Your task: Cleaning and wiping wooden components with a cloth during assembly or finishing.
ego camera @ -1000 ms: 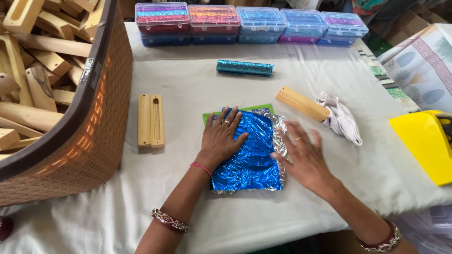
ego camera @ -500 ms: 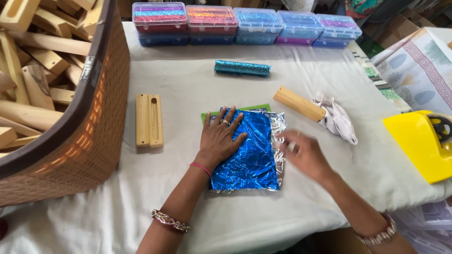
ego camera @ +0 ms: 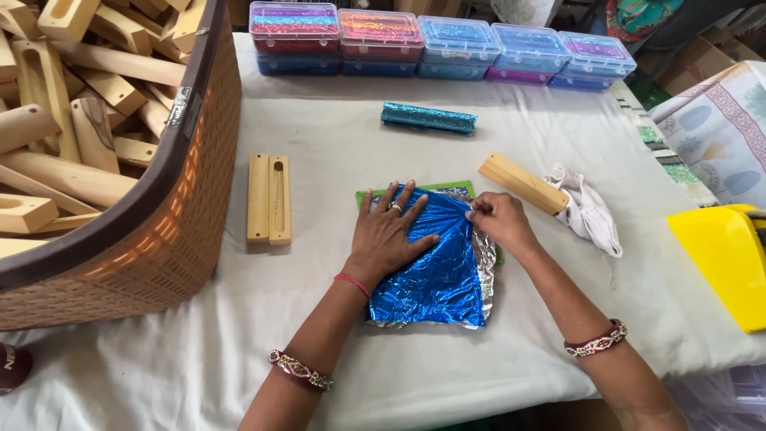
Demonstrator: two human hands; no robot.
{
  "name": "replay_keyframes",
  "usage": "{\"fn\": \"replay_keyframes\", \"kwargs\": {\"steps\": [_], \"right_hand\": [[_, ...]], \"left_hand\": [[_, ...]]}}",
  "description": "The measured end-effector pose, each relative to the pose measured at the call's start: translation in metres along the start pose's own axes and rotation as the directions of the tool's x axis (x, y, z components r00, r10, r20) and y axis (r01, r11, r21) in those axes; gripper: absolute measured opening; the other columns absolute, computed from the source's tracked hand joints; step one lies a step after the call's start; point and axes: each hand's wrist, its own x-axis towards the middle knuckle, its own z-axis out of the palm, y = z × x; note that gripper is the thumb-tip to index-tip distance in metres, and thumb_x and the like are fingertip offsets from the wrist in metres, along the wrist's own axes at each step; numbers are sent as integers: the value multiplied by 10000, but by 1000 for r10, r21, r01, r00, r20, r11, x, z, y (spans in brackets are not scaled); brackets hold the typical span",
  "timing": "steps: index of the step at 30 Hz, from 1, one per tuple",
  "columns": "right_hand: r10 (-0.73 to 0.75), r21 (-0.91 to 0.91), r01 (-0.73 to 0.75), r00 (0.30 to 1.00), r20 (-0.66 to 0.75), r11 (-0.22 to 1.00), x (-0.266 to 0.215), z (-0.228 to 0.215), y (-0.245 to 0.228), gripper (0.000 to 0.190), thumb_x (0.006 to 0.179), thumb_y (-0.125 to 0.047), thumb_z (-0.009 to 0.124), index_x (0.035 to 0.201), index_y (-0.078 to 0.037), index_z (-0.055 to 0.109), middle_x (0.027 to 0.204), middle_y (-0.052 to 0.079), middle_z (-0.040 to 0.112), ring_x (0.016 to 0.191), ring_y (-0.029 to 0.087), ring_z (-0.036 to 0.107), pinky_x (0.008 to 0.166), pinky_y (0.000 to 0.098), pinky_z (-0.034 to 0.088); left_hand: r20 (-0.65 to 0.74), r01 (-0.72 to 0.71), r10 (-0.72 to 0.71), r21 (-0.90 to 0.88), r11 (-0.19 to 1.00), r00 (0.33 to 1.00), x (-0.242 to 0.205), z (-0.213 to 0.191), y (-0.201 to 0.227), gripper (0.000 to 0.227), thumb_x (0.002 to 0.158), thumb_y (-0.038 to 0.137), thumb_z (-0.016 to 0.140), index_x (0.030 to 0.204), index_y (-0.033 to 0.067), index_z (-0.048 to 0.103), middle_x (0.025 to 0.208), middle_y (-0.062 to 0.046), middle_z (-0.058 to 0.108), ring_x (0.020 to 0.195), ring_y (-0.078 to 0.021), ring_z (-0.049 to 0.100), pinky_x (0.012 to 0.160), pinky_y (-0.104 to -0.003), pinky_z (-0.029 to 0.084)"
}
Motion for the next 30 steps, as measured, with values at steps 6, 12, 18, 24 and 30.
{"fn": "replay_keyframes", "kwargs": {"steps": [6,12,18,24,30], "right_hand": [[-218,-415,119,956,-198,902,-58,-18,-72,308,945,-155,674,1244,-82,667,1187,108,701,1126,278,660,944,421,530],[-487,-281,471,873,13,836,-71,26,-76,692,1043,-495,483,1554,-37,385,1611,184,362,1513,333,318,1218,487,270],[-325,-530,428,903,281,732,-69,28,-38,965,952,-755,297,1608,-55,190,1694,161,111,1566,301,87,1213,533,111],[-406,-625,409,900,158,664,-104,-2,-60,875,912,-664,506,1508,-38,373,1613,207,272,1501,329,249,1149,596,178],[-607,-210,706,696,383,677,-132,40,-88,544,982,-551,627,1357,-160,580,1449,86,530,1434,278,458,1256,490,341]], "left_hand": [[10,5,-5,4,1000,1000,1,-6,0,851,870,813,360,1551,304,385,1659,-21,271,1534,-245,200,1223,-572,100],[-30,-21,20,-34,999,999,3,14,-2,697,956,657,355,1550,296,404,1646,-36,299,1527,-262,217,1214,-582,118],[-98,-22,19,-25,999,995,-1,19,-6,541,1025,436,365,1540,289,438,1650,-21,331,1531,-250,255,1224,-580,151],[-79,-1,-2,-35,999,997,-3,8,-3,538,1015,417,384,1534,282,438,1642,-22,331,1526,-253,260,1220,-583,161],[-48,-6,6,2,1000,999,1,4,-1,553,1013,415,370,1548,284,409,1653,-20,308,1530,-255,242,1222,-580,161]]}}
